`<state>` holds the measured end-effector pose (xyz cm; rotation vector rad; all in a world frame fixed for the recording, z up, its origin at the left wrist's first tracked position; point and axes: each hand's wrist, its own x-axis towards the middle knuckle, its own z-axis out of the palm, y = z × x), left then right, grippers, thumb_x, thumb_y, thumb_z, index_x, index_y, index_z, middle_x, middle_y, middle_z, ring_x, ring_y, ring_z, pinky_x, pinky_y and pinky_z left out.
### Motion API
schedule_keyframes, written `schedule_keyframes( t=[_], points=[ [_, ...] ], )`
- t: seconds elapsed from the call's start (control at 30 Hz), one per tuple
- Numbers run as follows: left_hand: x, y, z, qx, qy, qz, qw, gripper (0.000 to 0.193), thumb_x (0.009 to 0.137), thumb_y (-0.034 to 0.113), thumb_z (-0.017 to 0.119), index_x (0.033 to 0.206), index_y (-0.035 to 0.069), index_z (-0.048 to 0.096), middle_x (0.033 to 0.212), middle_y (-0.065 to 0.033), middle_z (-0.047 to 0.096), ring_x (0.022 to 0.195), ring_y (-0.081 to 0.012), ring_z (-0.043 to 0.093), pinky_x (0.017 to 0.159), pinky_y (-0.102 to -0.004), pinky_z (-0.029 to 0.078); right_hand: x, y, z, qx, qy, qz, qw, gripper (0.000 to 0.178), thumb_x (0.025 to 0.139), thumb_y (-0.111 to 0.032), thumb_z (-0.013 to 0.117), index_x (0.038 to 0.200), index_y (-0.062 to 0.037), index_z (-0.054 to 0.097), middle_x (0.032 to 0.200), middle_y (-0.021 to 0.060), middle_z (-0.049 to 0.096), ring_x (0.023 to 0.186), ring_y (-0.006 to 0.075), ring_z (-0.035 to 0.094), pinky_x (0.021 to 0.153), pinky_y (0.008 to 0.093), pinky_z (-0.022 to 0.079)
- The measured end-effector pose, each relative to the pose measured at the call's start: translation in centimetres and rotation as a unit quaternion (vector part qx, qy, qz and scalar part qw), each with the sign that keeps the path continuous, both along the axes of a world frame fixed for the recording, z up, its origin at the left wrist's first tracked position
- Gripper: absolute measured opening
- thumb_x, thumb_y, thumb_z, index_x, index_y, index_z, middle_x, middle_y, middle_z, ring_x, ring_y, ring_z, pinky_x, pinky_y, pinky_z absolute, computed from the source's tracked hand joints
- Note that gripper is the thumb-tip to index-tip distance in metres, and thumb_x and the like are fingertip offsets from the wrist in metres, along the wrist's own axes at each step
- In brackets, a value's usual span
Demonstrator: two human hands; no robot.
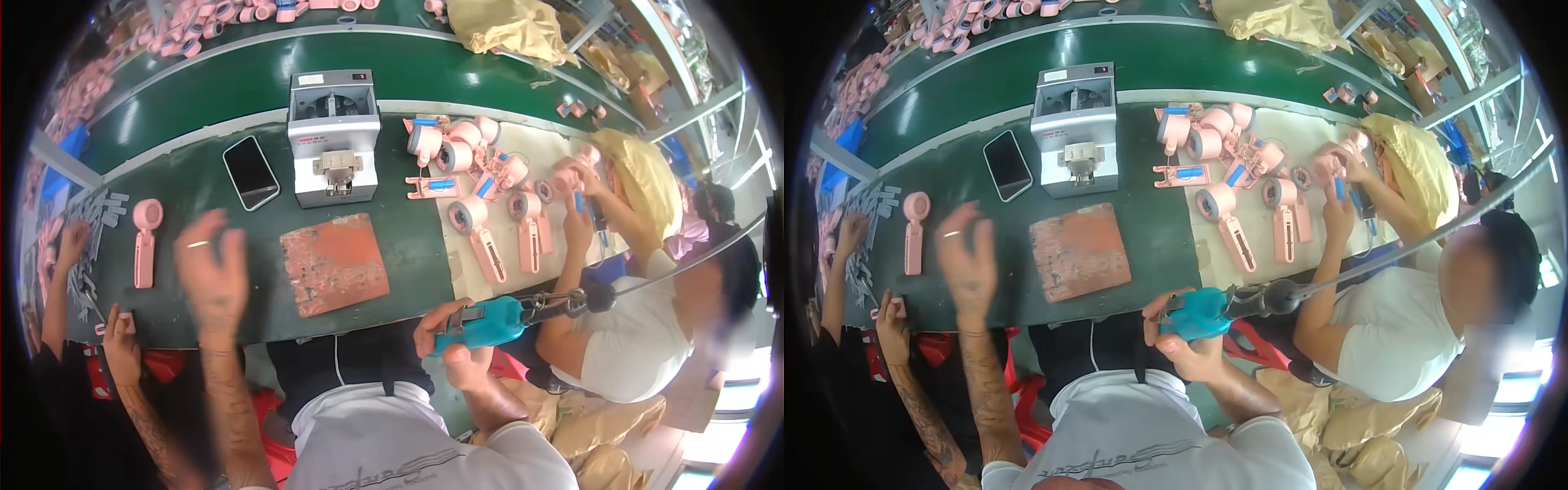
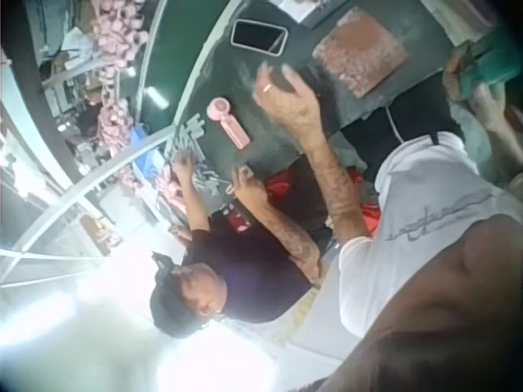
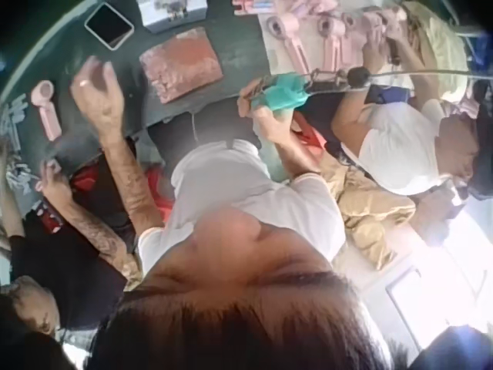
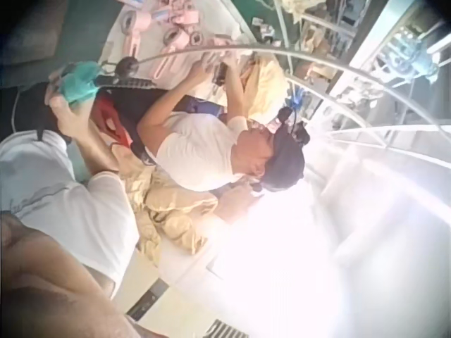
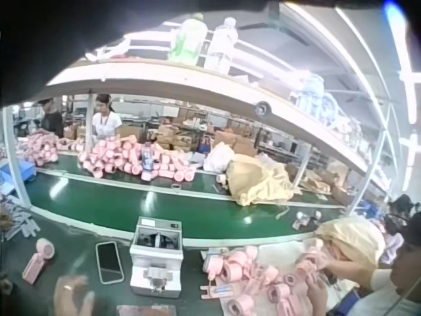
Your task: Assembling handheld portable fans using an electric screwdriver at an industrial workbench.
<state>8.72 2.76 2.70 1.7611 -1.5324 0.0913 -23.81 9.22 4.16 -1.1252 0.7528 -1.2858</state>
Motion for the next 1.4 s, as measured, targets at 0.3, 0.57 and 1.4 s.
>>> schedule_keyframes(
  t=[0.3,0.57,1.4],
  points=[
    [-27.1,-6.2,-0.5,0.236,-0.017,-0.424,0.874,0.044,0.093,0.051,0.062,0.084,0.009,0.071,0.088,-0.0101,0.073,0.088,-0.03,0.071,0.078,-0.045,0.053,-1.0,1.9,0.2,-0.005,0.047,-0.034,0.998,0.07,0.09,-0.059,0.072,0.113,0.0036,0.051,0.074,0.01,0.057,0.063,0.0206,0.057,0.057,0.0347,0.049],
    [-27.6,-7.7,-1.4,0.297,0.019,-0.325,0.898,0.034,0.088,0.042,0.059,0.083,0.011,0.071,0.09,-0.0112,0.069,0.084,-0.0317,0.07,0.07,-0.0501,0.053,-2.3,2.3,0.5,-0.004,0.053,-0.079,0.995,0.071,0.088,-0.06,0.074,0.111,0.0031,0.052,0.072,0.0088,0.056,0.06,0.0206,0.057,0.054,0.0333,0.047],
    [-7.7,-3.5,-2.6,0.043,0.038,-0.29,0.955,0.027,0.091,0.028,0.067,0.114,0.017,0.076,0.106,-0.0038,0.061,0.103,-0.0282,0.055,0.091,-0.0436,0.046,9.4,-15.2,2.6,-0.178,-0.031,-0.062,0.981,0.059,0.096,-0.05,0.069,0.116,0.0038,0.056,0.073,0.0044,0.057,0.063,0.0142,0.056,0.057,0.0284,0.044]
  ],
)
